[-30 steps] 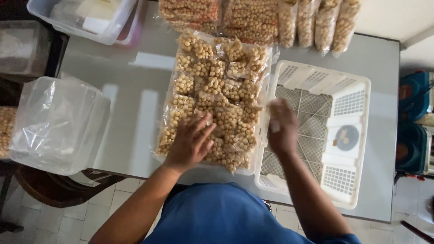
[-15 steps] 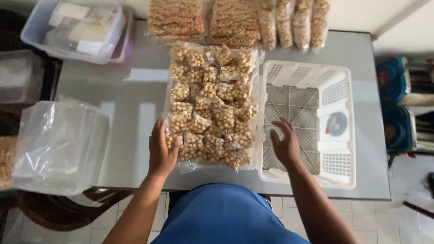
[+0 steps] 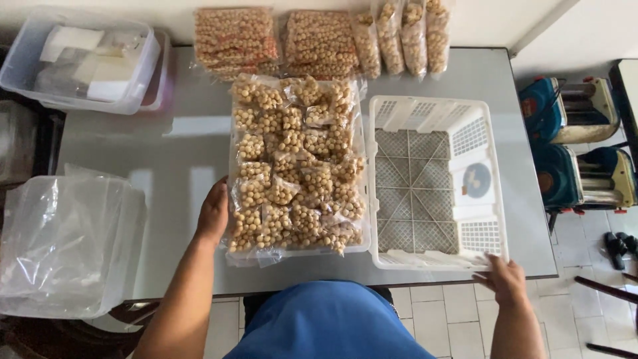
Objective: Sorting and organizing small plastic bags of snacks into white plastic crates on a table.
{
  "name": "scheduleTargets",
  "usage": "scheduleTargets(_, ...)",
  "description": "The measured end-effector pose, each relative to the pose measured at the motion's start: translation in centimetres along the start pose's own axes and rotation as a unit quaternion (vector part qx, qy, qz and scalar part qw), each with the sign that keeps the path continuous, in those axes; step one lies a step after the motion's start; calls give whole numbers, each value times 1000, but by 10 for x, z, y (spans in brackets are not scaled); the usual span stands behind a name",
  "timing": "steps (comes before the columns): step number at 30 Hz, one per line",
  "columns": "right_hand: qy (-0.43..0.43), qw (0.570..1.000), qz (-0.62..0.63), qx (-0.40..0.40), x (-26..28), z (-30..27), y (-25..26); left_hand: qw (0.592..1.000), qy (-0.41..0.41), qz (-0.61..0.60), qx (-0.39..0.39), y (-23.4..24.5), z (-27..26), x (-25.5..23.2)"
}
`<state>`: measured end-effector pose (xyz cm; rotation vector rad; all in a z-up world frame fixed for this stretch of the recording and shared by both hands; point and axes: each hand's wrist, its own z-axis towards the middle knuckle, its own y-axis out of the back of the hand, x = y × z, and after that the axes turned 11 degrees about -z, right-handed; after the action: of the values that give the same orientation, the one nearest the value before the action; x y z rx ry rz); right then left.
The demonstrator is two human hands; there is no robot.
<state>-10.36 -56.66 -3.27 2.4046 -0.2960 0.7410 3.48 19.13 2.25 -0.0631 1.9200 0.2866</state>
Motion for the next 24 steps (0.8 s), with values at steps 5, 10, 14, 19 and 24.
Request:
scheduleTargets(5, 246, 890, -361, -132, -66, 97, 89, 999, -10, 46, 2, -9, -4, -11)
scheduleTargets(10, 553, 481, -579, -357, -54, 105, 180, 999, -47, 16, -7, 1, 17, 37)
scheduleTargets(14, 438, 867, -164, -169, 71, -9, 135, 984, -156, 54, -66, -11, -10, -15)
scheduleTargets(19, 285, 932, 154, -165, 215, -176, 11, 940, -331, 4, -76, -27, -61, -133)
scheduleTargets(24, 708, 674, -152, -146, 243, -234, -119, 928, -302, -159, 150, 6, -83, -187)
